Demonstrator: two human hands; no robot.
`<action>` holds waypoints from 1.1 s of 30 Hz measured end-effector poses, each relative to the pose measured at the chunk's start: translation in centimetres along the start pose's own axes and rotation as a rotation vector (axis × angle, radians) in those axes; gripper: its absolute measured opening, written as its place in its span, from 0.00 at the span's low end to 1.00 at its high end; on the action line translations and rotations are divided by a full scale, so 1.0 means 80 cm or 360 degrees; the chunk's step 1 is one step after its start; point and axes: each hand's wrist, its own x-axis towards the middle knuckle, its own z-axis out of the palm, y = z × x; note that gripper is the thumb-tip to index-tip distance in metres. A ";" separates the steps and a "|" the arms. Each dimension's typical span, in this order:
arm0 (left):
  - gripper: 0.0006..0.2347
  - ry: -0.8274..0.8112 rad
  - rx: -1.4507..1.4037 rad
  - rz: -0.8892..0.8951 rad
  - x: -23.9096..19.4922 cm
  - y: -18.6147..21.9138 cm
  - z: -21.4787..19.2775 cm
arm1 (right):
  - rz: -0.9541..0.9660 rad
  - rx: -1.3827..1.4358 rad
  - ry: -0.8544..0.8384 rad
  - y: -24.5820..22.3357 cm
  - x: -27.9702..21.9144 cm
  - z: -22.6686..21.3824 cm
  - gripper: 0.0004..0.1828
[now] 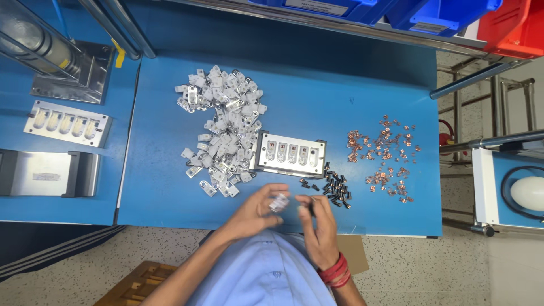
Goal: The person uses tweezers to pick up small metallic components and insert them into white plastic housings. They place the assembled units into a metal tray and continue the process with additional components from piles on the table.
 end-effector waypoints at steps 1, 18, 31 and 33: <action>0.34 -0.0126 -0.0170 -0.0036 -0.002 -0.005 0.004 | 0.0084 -0.0036 -0.0008 0.005 0.001 0.000 0.14; 0.16 0.0944 -0.1229 -0.0156 0.132 -0.126 -0.011 | -0.0077 -0.0025 0.0212 0.121 0.120 -0.017 0.26; 0.18 0.1399 -0.0511 0.0662 -0.019 -0.005 -0.101 | 0.0127 0.0145 0.0378 0.212 -0.009 -0.039 0.19; 0.17 0.1755 -0.0253 0.0843 -0.086 0.019 -0.174 | 0.0081 0.0183 0.0445 0.242 -0.013 -0.027 0.15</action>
